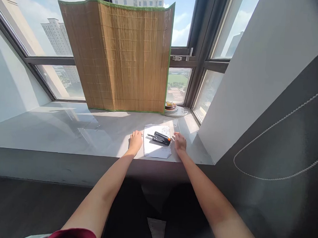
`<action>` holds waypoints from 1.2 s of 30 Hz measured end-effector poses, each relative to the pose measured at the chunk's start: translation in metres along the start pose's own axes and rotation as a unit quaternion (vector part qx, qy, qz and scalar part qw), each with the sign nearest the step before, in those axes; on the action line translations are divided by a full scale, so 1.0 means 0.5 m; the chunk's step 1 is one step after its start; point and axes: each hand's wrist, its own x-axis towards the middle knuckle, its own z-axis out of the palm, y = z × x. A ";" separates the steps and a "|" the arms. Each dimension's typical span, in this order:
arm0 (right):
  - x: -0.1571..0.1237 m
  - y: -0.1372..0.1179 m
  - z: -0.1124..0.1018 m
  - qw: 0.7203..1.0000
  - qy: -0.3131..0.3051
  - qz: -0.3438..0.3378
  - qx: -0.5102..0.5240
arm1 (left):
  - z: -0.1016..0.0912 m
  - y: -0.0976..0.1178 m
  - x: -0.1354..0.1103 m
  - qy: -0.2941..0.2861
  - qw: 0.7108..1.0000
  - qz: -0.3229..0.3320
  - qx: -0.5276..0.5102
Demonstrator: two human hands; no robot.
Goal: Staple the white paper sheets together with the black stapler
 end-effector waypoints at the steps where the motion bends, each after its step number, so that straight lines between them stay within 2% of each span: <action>1: -0.002 -0.004 -0.003 0.999 -0.018 -0.024 0.011 | -0.002 0.002 -0.003 -0.002 1.000 0.002 -0.017; 4: -0.009 -0.019 -0.010 0.989 -0.090 -0.120 -0.003 | -0.007 0.007 -0.010 -0.006 0.998 0.014 -0.069; 6: -0.010 -0.024 -0.011 0.982 -0.116 -0.148 -0.033 | -0.007 0.010 -0.012 -0.002 0.996 0.024 -0.088; 9: -0.003 -0.021 -0.011 0.983 -0.122 -0.131 -0.046 | -0.005 0.012 -0.010 0.021 0.993 0.043 -0.110; 12: 0.005 -0.014 -0.014 0.980 -0.137 -0.137 -0.035 | -0.005 0.014 -0.008 0.039 0.988 0.093 -0.119; 17: 0.005 -0.016 -0.024 0.982 -0.138 -0.125 -0.028 | -0.009 0.019 -0.005 -0.006 0.984 0.167 -0.063; 22: 0.004 -0.020 -0.025 0.982 -0.140 -0.122 -0.031 | -0.003 0.011 0.006 -0.001 0.980 0.196 -0.030; 28: 0.008 -0.014 -0.015 0.982 -0.144 -0.120 -0.021 | 0.025 -0.011 0.020 0.058 0.964 0.260 0.020; 31: 0.011 -0.011 -0.010 0.983 -0.137 -0.118 -0.028 | 0.035 -0.016 0.025 0.069 0.959 0.273 0.029; 36: 0.014 -0.008 -0.006 0.983 -0.137 -0.114 -0.031 | 0.036 -0.017 0.026 0.077 0.964 0.251 0.041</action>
